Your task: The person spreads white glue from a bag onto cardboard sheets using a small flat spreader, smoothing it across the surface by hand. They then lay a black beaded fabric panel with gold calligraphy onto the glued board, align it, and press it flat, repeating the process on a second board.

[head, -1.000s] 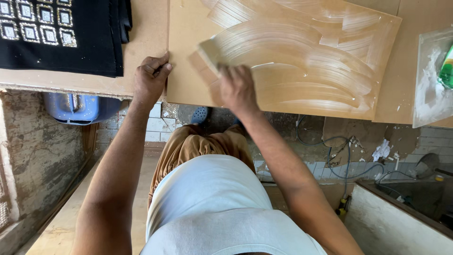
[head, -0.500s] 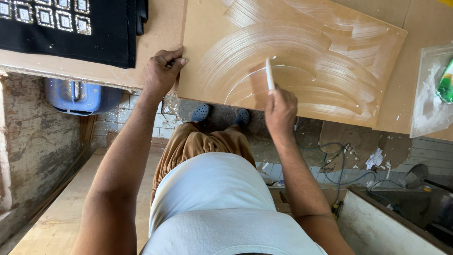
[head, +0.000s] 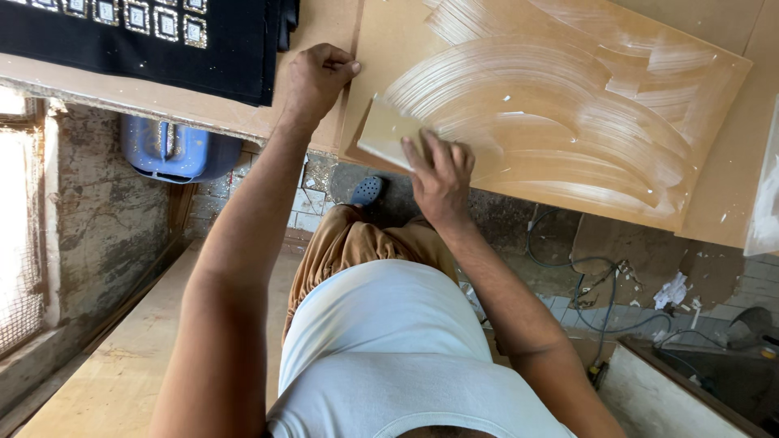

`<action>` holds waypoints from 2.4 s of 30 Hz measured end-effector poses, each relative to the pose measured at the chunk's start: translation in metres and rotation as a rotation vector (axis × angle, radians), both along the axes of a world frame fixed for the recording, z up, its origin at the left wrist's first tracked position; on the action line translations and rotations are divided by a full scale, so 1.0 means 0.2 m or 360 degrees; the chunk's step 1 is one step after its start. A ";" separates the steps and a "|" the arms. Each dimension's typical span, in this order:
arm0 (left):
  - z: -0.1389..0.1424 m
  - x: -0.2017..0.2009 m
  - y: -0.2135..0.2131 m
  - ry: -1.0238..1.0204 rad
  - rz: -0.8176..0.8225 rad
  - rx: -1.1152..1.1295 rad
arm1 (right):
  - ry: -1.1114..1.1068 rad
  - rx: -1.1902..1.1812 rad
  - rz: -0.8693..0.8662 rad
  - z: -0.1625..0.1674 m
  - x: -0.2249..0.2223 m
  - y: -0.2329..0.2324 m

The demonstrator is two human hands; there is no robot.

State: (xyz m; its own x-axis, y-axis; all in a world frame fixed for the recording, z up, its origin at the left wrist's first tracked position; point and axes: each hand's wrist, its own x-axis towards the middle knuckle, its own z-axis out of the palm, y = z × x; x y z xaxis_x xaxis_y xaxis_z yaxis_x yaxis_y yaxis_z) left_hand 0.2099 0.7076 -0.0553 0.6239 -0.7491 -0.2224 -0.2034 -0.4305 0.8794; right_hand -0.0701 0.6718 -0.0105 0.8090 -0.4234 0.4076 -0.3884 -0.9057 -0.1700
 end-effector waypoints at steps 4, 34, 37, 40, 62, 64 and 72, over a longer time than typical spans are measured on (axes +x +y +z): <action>-0.01 0.03 -0.01 -0.0063 -0.0039 0.0025 | 0.0119 0.0041 0.0243 0.06 -0.09 0.20; 0.19 -0.01 -0.04 0.0255 -0.0018 0.0098 | -0.0020 0.0443 0.0011 0.12 -0.27 -0.06; 0.14 -0.01 -0.06 0.0402 -0.0027 0.0013 | 0.0042 0.0856 -0.0004 0.23 -0.31 0.06; 0.13 -0.02 -0.09 0.0576 0.0022 0.0032 | -0.0179 0.1480 -0.0339 0.33 -0.40 0.01; 0.47 -0.46 -0.42 0.0280 0.0543 -0.0363 | -0.2408 0.1708 -0.1452 0.48 -1.85 -0.05; 0.61 -0.56 -0.36 0.0341 0.0445 -0.0783 | -0.2433 0.1621 -0.1460 0.49 -2.01 -0.08; 1.03 -0.98 -0.08 0.0450 0.0474 -0.1525 | -0.2403 0.1556 -0.1387 0.52 -2.58 -0.40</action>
State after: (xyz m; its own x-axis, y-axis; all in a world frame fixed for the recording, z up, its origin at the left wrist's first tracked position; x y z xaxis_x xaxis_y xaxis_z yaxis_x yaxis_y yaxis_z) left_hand 0.0135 0.6922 0.1514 0.8301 -0.5135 0.2174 0.0632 0.4740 0.8782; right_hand -0.5864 0.5924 0.0935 -0.4117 -0.9015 -0.1332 0.3122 -0.0022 -0.9500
